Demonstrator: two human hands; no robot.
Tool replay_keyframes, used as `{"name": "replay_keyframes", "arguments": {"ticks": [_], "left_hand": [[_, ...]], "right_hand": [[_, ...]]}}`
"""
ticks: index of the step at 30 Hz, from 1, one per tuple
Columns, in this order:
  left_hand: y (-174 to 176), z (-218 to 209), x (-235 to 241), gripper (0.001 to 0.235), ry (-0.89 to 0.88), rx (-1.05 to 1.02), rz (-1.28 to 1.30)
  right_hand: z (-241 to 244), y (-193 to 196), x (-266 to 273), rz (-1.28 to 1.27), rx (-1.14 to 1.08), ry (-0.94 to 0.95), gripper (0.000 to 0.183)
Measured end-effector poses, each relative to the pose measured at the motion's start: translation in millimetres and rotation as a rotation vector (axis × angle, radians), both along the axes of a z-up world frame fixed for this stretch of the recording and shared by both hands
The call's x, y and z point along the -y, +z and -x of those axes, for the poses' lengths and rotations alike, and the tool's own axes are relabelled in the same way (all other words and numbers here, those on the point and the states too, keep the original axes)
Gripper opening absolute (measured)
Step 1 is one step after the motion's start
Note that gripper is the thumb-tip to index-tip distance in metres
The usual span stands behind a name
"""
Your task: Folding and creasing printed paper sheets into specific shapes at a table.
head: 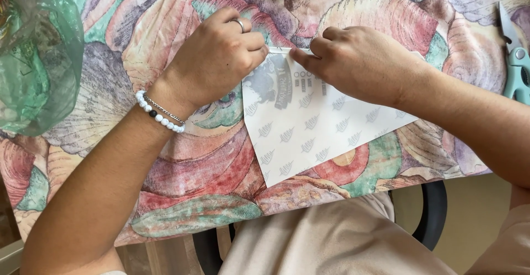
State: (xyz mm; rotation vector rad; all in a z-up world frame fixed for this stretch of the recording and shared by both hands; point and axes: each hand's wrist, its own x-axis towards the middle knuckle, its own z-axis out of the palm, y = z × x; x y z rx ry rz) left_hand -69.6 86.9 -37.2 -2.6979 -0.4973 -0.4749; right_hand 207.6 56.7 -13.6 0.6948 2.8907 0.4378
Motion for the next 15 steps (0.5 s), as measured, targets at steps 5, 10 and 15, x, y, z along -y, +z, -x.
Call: {"name": "replay_keyframes", "arguments": {"ticks": [5, 10, 15], "left_hand": [[8.6, -1.5, 2.9, 0.035, 0.010, 0.005, 0.016], [11.0, -0.7, 2.3, 0.030, 0.034, -0.037, -0.001], [15.7, -0.4, 6.3, 0.017, 0.089, -0.040, 0.033]], "right_hand": [[2.9, 1.2, -3.5, 0.015, 0.009, -0.015, 0.054], [7.7, 5.3, -8.0, 0.045, 0.057, -0.039, 0.060], [10.1, 6.9, -9.3, 0.061, 0.075, -0.064, 0.062]]}}
